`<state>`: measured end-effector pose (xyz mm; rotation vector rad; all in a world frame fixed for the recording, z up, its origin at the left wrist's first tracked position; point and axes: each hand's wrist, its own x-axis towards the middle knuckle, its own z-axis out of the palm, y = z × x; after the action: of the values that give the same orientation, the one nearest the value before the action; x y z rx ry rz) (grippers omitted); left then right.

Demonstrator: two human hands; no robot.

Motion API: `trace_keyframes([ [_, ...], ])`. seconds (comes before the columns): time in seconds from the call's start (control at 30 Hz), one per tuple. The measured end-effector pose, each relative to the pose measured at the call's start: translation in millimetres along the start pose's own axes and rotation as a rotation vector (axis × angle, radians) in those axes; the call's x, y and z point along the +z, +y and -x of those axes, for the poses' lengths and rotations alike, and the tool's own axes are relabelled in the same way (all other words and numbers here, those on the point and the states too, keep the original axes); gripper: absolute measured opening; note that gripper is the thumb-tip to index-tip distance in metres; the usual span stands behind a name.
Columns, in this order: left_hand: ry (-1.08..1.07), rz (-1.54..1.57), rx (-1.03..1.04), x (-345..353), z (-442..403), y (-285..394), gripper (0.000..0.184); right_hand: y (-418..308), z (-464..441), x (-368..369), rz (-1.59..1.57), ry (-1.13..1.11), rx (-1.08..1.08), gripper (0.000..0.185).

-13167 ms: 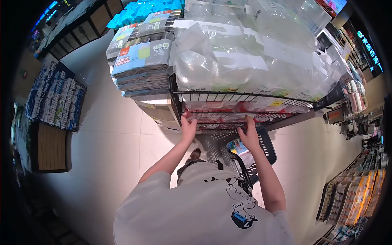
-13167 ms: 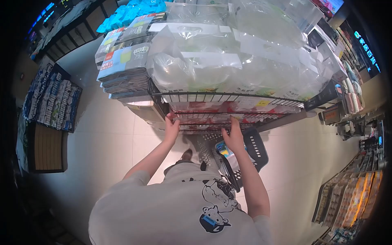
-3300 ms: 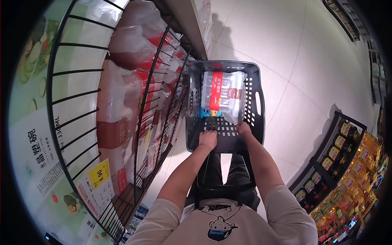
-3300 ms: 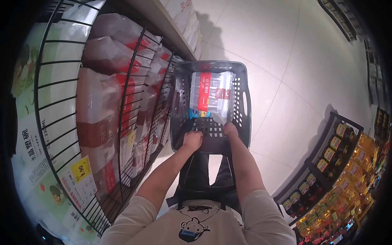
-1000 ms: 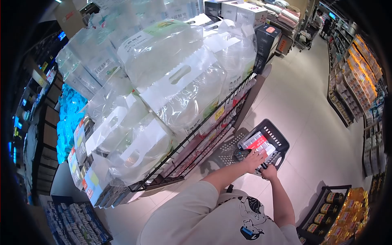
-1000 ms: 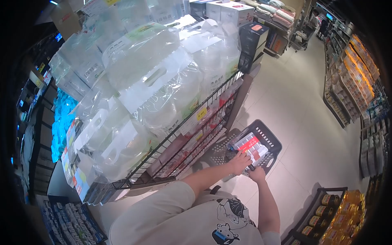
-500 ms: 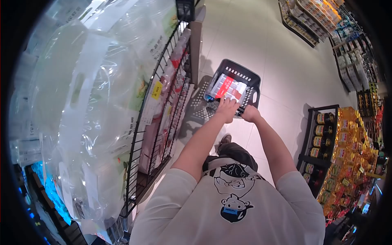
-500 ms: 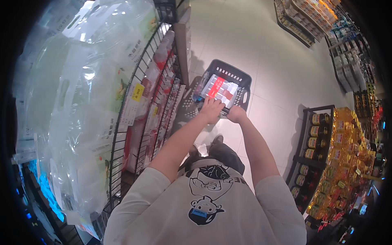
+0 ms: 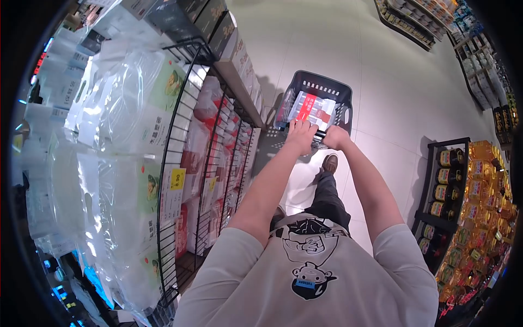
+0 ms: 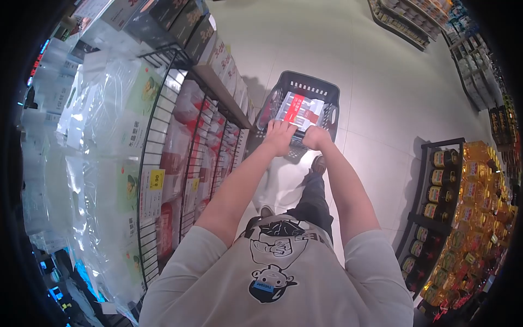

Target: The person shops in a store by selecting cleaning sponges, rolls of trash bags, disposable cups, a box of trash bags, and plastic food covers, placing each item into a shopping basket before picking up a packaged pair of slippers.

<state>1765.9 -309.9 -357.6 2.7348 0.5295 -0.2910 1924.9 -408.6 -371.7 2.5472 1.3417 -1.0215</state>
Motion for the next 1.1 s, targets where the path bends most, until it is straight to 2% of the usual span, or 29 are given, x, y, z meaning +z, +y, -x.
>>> trace_keyframes([
  [0.13, 0.079, -0.023, -0.025, -4.7, -60.8, -0.7, 0.069, 33.8, -41.6, -32.4, -0.017, 0.069, -0.17, 0.032],
  [0.27, 0.073, -0.103, -0.08, -7.2, -126.7, 10.3, 0.067, 75.0, -84.5, -58.0, -0.04, 0.123, -0.241, 0.03],
  [0.33, 0.001, -0.116, -0.125, -21.4, -153.7, 20.5, 0.072, 94.8, -108.1, -79.2, -0.009, 0.102, -0.278, 0.031],
  [0.4, 0.037, -0.166, -0.127, -25.7, -186.2, 25.6, 0.072, 117.4, -128.3, -106.9, -0.03, 0.099, -0.305, 0.031],
  [0.47, -0.054, -0.142, -0.183, -14.7, -214.7, 30.4, 0.077, 136.6, -150.5, -111.2, -0.051, 0.05, -0.331, 0.03],
  [0.5, -0.1, -0.192, -0.217, -27.0, -228.5, 37.6, 0.084, 144.1, -160.8, -125.1, -0.024, 0.059, -0.323, 0.031],
  [0.57, -0.134, -0.208, -0.274, -47.3, -253.5, 50.0, 0.086, 152.7, -176.4, -151.5, 0.002, 0.062, -0.293, 0.029],
  [0.67, -0.171, -0.258, -0.318, -57.5, -287.4, 50.8, 0.094, 163.6, -207.4, -178.3, 0.088, 0.072, -0.305, 0.027],
  [0.7, -0.206, -0.238, -0.313, -43.5, -297.1, 53.1, 0.096, 172.2, -218.6, -165.8, 0.084, 0.043, -0.252, 0.024],
  [0.87, -0.1, -0.244, -0.345, -65.4, -345.3, 38.8, 0.103, 170.4, -270.3, -206.7, 0.216, 0.183, -0.242, 0.024],
  [1.0, -0.307, -0.286, -0.44, -77.9, -388.1, 33.8, 0.109, 167.9, -303.8, -219.2, 0.333, 0.233, -0.17, 0.026],
  [1.1, -0.304, -0.3, -0.51, -92.3, -417.4, 26.1, 0.112, 155.4, -334.3, -247.3, 0.379, 0.202, -0.127, 0.032],
])
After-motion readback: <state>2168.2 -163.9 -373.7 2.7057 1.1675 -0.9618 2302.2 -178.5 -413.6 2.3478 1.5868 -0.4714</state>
